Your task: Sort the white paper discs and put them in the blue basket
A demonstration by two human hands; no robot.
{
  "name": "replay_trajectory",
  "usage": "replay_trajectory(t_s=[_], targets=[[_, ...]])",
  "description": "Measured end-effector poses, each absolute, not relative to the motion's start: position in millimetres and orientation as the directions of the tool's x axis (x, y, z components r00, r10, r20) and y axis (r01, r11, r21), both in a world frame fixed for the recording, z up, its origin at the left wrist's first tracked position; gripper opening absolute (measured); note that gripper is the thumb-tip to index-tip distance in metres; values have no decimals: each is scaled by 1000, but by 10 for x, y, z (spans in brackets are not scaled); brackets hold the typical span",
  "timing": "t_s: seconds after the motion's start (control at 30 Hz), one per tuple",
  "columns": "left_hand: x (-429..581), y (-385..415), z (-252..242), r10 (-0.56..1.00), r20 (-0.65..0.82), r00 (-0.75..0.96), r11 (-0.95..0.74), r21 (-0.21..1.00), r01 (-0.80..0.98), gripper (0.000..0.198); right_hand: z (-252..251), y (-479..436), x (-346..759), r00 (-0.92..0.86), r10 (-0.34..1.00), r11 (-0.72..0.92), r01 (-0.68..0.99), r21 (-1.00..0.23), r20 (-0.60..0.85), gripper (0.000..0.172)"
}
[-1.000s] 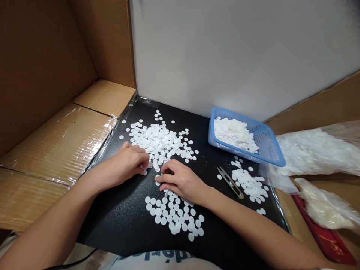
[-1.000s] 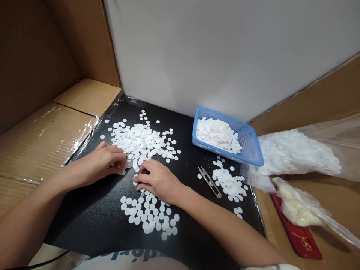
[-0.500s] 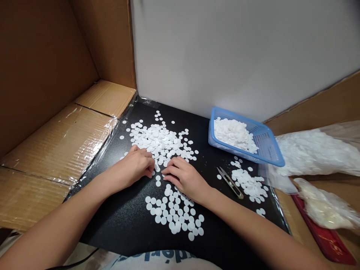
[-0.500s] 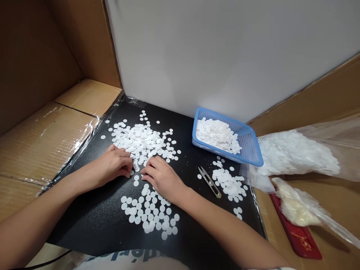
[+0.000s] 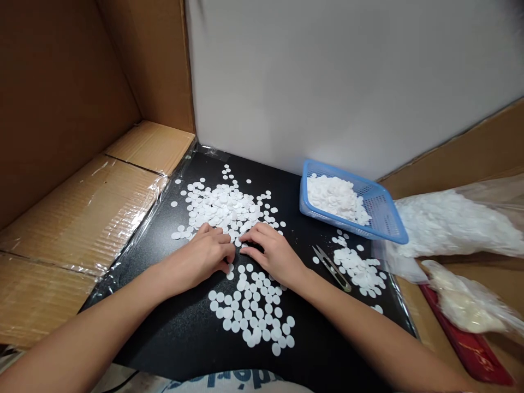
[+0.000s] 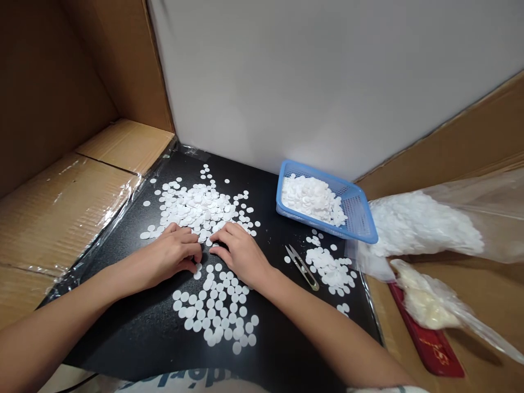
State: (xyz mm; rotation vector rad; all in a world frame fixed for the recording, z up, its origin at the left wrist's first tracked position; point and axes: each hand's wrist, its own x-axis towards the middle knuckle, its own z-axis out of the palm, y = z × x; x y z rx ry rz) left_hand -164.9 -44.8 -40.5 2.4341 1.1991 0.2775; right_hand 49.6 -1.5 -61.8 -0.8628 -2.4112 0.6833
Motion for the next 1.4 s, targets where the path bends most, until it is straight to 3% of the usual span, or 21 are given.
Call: replay_trajectory(t_s=[0.13,0.3,0.4,0.47,0.53,0.63,0.83,1.17,1.4], targets=[[-1644,-460,-336,761,-70,645,-522,524,673,11,-664,-27,433,-710,638,726,424,-542,298,4],[-1798,-388,-266,829,-38,557,-472,487,735,11,-644,-57,443,-772,539,833,429,-350,337,22],[-1873,-350,-263,877,1,480,-427,459,779,14,-570,-96,452,-743,603,759,425,-493,289,15],[-1876,-347,-280,879,3,476,-424,461,780,15,-517,-117,461,-704,689,621,451,-641,172,11],[-1846,-358,-308,870,-2,493,-438,458,774,15,-478,-119,480,-667,743,509,511,-693,53,14],[-1789,-379,-352,869,6,495,-451,425,785,11,-463,-89,526,-624,781,458,579,-675,-5,18],[-1752,-374,-363,864,26,502,-471,393,790,14,-513,-43,582,-643,764,507,544,-668,57,8],[-1643,-382,-366,867,-6,499,-441,457,772,5,-415,-45,640,-711,703,578,588,-566,-21,11],[-1649,-385,-367,879,24,476,-442,414,796,7,-451,-3,496,-708,703,606,543,-582,71,7]])
